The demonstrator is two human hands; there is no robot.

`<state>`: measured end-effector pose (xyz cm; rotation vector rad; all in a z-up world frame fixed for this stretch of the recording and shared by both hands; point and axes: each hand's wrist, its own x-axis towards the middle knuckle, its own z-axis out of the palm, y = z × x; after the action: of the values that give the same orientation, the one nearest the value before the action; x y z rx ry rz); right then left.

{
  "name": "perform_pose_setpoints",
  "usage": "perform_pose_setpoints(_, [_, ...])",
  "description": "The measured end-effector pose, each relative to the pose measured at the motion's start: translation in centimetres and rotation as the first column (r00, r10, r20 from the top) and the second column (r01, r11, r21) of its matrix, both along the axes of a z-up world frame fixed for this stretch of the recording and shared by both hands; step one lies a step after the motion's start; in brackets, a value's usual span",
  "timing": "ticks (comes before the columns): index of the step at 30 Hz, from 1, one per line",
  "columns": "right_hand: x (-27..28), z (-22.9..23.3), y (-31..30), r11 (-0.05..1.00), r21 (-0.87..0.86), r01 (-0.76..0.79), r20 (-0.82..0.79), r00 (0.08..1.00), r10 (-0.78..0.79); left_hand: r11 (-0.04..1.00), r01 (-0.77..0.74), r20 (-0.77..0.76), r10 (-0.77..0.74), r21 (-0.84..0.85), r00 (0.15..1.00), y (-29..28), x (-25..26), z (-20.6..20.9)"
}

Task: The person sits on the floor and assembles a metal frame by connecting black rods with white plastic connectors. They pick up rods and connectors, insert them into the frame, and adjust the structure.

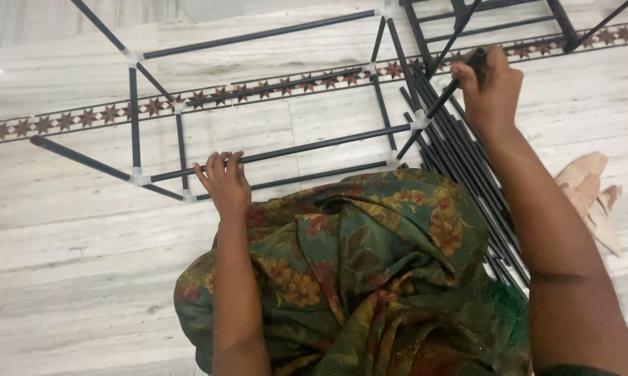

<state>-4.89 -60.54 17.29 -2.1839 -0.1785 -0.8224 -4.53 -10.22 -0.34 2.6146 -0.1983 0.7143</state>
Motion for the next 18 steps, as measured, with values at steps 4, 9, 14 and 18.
perform_pose_setpoints(4, [0.0,-2.9,-1.6,0.995,0.063,-0.08,-0.05,0.995,0.083,1.0,0.012,0.044,-0.011,-0.029,0.999,-0.1,-0.3,0.4])
perform_pose_setpoints(9, [-1.0,-11.3,-2.1,1.0,-0.012,0.029,-0.205,0.978,-0.031,0.999,0.006,0.032,-0.005,-0.033,0.999,-0.2,-0.3,0.2])
perform_pose_setpoints(14, [-0.9,-16.4,0.4,0.983,-0.101,0.153,-0.307,0.935,-0.177,0.998,0.003,0.064,0.001,-0.067,0.998,0.2,0.4,0.6])
perform_pose_setpoints(18, [-0.2,-15.4,1.6,0.981,-0.124,0.152,-0.253,0.951,-0.179,0.994,-0.034,0.022,0.037,-0.107,0.999,0.7,0.7,0.3])
